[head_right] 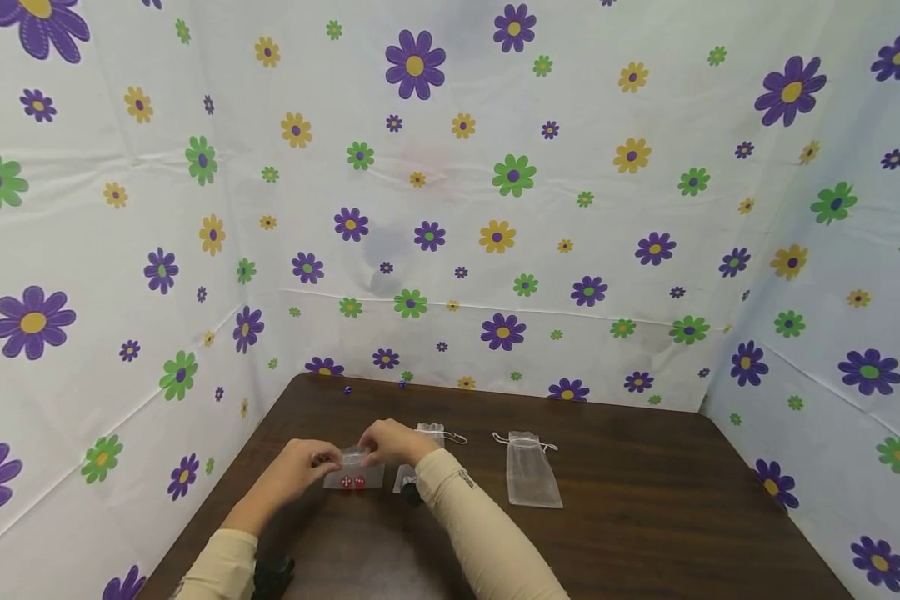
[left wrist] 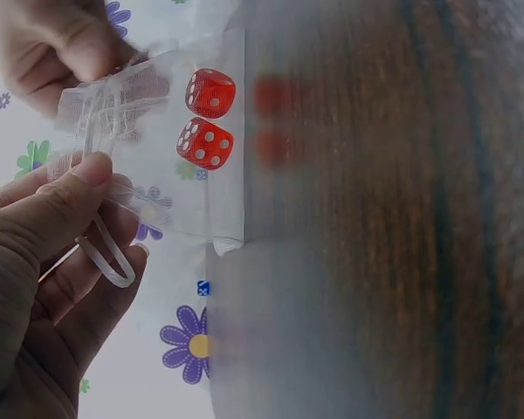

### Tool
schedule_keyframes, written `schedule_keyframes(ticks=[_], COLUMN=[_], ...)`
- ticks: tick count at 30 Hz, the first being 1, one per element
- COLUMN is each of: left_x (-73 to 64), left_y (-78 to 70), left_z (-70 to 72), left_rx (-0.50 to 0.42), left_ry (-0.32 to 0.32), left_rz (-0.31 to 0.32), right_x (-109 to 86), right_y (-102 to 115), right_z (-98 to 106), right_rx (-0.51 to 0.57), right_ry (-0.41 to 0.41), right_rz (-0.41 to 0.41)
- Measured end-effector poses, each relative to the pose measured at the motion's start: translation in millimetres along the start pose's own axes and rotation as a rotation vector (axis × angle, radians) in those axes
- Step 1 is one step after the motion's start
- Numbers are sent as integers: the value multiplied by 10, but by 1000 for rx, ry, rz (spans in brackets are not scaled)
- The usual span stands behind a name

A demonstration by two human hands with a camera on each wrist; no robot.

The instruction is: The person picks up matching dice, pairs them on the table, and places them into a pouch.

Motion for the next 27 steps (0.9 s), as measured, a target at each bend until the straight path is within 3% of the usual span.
schedule_keyframes(ticks=[7, 17, 22, 27], left_x=[57, 107, 119, 108], left_y=[-81, -306, -339, -327], left_z=[137, 365, 458, 510], left_rx=[0, -5, -16, -18], left_ry=[-44, -120, -143, -149], left_rz=[-12, -134, -118, -64], right_x=[-57, -151, -182, -215], right_y=[-1, 116, 129, 94], right_z=[54, 388, 477, 484], right_rx=[16, 24, 17, 24], right_ry=[-77, -108, -141, -173], right_rz=[8, 56, 53, 29])
Point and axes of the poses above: each hand's wrist, its own x-axis towards the middle knuckle, its own z-axis out of the back of the hand, y = z × x, the point moved 5 cm from there along x, towards the middle knuckle, and after that the axes turned 13 degrees about -x, right-handed, at the moved point
